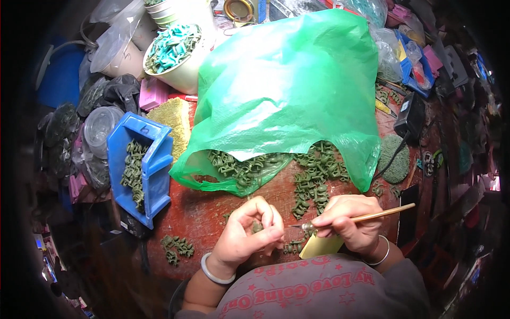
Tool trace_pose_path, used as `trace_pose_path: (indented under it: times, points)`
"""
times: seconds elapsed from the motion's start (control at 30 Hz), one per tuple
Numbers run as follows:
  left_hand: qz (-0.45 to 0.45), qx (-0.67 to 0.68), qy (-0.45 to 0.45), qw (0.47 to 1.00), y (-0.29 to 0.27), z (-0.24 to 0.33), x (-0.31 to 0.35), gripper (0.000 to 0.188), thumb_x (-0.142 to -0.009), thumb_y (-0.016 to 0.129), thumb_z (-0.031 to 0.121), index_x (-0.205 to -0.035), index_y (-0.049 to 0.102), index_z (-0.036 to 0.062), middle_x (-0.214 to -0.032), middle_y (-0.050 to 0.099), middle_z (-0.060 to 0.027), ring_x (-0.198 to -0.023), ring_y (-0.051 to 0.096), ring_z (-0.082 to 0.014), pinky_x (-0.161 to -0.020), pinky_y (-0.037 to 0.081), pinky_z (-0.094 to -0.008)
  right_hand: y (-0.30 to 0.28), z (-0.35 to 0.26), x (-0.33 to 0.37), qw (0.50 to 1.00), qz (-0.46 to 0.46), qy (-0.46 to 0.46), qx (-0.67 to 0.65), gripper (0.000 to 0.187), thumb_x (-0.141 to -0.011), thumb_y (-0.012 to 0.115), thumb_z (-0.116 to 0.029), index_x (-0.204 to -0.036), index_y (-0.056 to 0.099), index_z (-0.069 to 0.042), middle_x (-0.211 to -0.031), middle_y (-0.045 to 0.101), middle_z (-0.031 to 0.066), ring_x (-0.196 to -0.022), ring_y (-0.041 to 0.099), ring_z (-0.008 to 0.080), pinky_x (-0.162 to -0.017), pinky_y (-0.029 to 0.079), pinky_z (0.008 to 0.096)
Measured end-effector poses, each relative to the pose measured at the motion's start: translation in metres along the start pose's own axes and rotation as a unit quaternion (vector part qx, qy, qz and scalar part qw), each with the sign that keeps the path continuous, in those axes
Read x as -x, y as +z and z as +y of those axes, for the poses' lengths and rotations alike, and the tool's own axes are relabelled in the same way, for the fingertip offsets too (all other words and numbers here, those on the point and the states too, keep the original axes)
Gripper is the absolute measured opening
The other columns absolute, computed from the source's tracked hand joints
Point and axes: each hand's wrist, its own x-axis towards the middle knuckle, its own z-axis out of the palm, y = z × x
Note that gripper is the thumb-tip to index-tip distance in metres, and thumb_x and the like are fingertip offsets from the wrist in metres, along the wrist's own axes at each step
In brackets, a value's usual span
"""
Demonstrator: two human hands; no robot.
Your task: The person picks up and assembles small green plastic parts by hand on a wooden table, using a thin wooden tool to push and position the pieces together.
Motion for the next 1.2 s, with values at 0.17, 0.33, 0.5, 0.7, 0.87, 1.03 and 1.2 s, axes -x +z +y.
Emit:
trace_pose_path:
  times: [0.17, 0.33, 0.5, 0.7, 0.87, 1.03, 1.2]
  points:
    - [0.057, -0.219, -0.023, 0.974, 0.019, 0.015, 0.001, 0.018, -0.089, 0.066, -0.002, -0.107, 0.068, -0.0026, -0.087, 0.069, -0.0066, -0.069, 0.065, -0.01, -0.06, 0.051, -0.0222, 0.004, 0.004, -0.001, 1.0, -0.005, 0.025, 0.003, 0.013, -0.093, 0.062, -0.005, -0.091, 0.072, 0.003, -0.076, 0.071, 0.0099, -0.065, 0.068, 0.0141, -0.059, 0.052, 0.0253]
    - [0.052, -0.268, 0.01, 0.962, 0.019, 0.019, 0.003, 0.009, -0.089, 0.065, -0.003, -0.098, 0.069, -0.0036, -0.084, 0.069, -0.008, -0.069, 0.064, -0.0096, -0.06, 0.051, -0.0217, -0.001, 0.004, -0.001, 0.999, -0.012, 0.035, -0.038, 0.015, -0.095, 0.06, -0.005, -0.091, 0.072, 0.005, -0.077, 0.071, 0.0112, -0.064, 0.068, 0.0146, -0.058, 0.053, 0.0251]
    - [0.159, -0.211, -0.001, 0.964, 0.014, 0.012, 0.004, 0.009, -0.091, 0.063, -0.001, -0.099, 0.067, -0.0026, -0.085, 0.068, -0.0081, -0.067, 0.062, -0.0077, -0.059, 0.05, -0.021, 0.0, 0.005, 0.0, 0.998, 0.012, 0.053, -0.033, 0.017, -0.096, 0.06, -0.007, -0.091, 0.071, 0.005, -0.078, 0.071, 0.0112, -0.064, 0.068, 0.0142, -0.058, 0.053, 0.0246]
    - [0.071, -0.27, 0.022, 0.96, 0.019, 0.012, 0.0, 0.013, -0.086, 0.069, -0.003, -0.099, 0.07, -0.0036, -0.089, 0.071, -0.0088, -0.08, 0.067, -0.0117, -0.071, 0.052, -0.0245, 0.001, 0.007, -0.003, 0.998, -0.007, 0.05, -0.022, 0.017, -0.097, 0.059, -0.006, -0.093, 0.071, 0.005, -0.08, 0.071, 0.0106, -0.065, 0.067, 0.0132, -0.059, 0.054, 0.0242]
    - [0.152, -0.264, 0.002, 0.952, 0.016, 0.014, 0.004, 0.01, -0.088, 0.067, -0.002, -0.097, 0.071, -0.0031, -0.085, 0.071, -0.0073, -0.075, 0.065, -0.0102, -0.068, 0.052, -0.0236, -0.003, 0.011, 0.0, 0.999, 0.002, 0.032, -0.026, 0.017, -0.096, 0.059, -0.006, -0.093, 0.071, 0.005, -0.081, 0.071, 0.011, -0.065, 0.067, 0.0133, -0.059, 0.054, 0.0241]
    - [0.089, -0.298, 0.031, 0.95, 0.019, 0.013, -0.001, 0.011, -0.087, 0.068, -0.001, -0.097, 0.072, -0.0018, -0.086, 0.071, -0.007, -0.073, 0.065, -0.0095, -0.066, 0.052, -0.0226, 0.003, 0.008, -0.003, 0.999, 0.001, 0.044, -0.025, 0.019, -0.097, 0.059, -0.007, -0.092, 0.071, 0.006, -0.079, 0.071, 0.0112, -0.064, 0.067, 0.0128, -0.057, 0.053, 0.0235]
    - [0.116, -0.291, 0.007, 0.95, 0.018, 0.016, 0.002, 0.01, -0.087, 0.068, -0.001, -0.097, 0.072, -0.0034, -0.088, 0.071, -0.0075, -0.074, 0.065, -0.0093, -0.068, 0.052, -0.0226, -0.006, 0.008, 0.0, 0.996, -0.003, 0.059, -0.066, 0.017, -0.096, 0.059, -0.007, -0.097, 0.071, 0.006, -0.08, 0.071, 0.0113, -0.066, 0.067, 0.0127, -0.058, 0.053, 0.022]
